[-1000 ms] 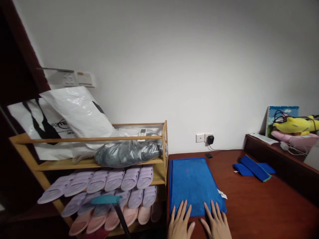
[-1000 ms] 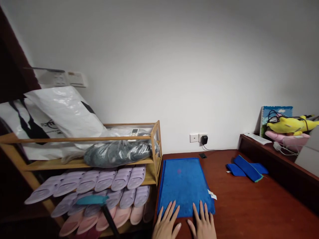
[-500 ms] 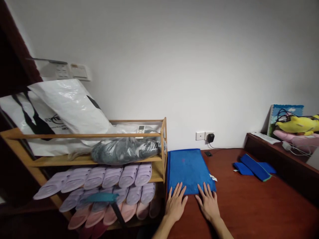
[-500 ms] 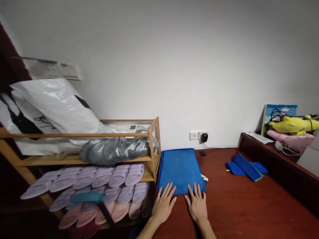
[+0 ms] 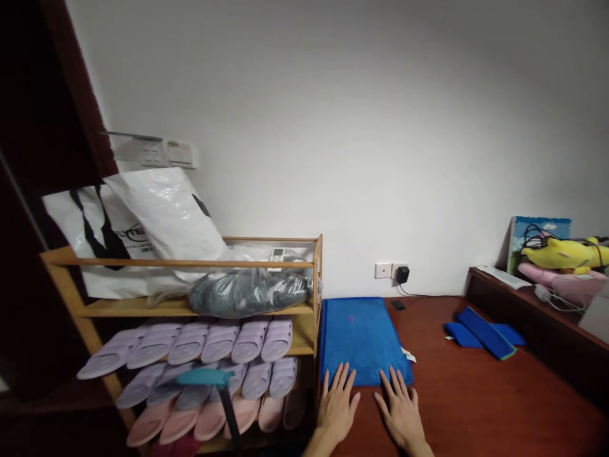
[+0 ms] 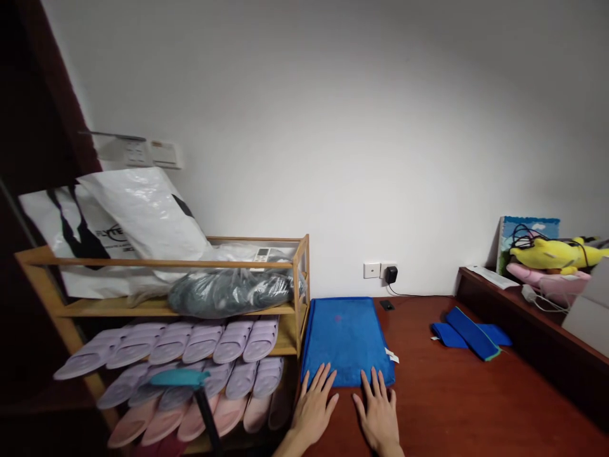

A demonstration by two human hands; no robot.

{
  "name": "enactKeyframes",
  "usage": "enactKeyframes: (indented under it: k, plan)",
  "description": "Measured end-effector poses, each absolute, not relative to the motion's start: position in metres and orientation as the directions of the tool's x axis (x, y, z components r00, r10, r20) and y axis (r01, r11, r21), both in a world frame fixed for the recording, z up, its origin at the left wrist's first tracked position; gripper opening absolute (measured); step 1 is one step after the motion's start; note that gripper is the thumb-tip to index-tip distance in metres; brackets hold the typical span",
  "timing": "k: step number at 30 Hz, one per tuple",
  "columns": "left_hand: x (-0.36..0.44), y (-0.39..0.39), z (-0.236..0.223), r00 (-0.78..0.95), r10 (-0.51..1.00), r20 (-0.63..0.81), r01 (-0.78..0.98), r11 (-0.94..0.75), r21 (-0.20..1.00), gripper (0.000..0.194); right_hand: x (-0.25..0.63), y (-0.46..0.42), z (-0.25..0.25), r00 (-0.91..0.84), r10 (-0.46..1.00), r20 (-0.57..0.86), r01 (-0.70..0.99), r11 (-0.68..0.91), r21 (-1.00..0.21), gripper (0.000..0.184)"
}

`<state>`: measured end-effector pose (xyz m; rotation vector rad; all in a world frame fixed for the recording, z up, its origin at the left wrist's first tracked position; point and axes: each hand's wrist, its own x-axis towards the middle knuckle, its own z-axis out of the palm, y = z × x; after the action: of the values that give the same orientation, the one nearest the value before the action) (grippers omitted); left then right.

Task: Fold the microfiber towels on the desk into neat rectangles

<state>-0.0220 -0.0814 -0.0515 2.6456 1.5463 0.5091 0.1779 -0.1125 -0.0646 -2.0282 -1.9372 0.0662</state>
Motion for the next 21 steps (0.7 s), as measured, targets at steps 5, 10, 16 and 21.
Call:
enactKeyframes:
  k: [5, 10, 16, 21]
  plan:
    - [-0.023, -0.085, -0.053, 0.434, 0.855, 0.283, 0.856, -0.489, 0.165, 0.05, 0.2, -0.125, -0.07, 0.025, 0.978, 0.207, 0.934, 0.051, -0.355, 0.059]
    - [-0.019, -0.078, -0.064, 0.345, 0.857, 0.384, 0.906, -0.41, 0.101, 0.053, 0.279, -0.122, -0.081, 0.243, 0.945, 0.217, 0.885, -0.125, -0.448, 0.051]
    - [-0.013, -0.072, -0.067, 0.288, 0.839, 0.462, 0.926, -0.368, 0.089, 0.056, 0.383, -0.073, -0.07, 0.434, 0.897, 0.086, 0.835, -0.364, -0.412, 0.056]
    - [-0.02, -0.06, -0.084, 0.292, 0.812, 0.504, 0.925, -0.374, 0.066, 0.058, 0.417, -0.015, -0.066, 0.511, 0.856, 0.08, 0.81, -0.448, -0.378, 0.058]
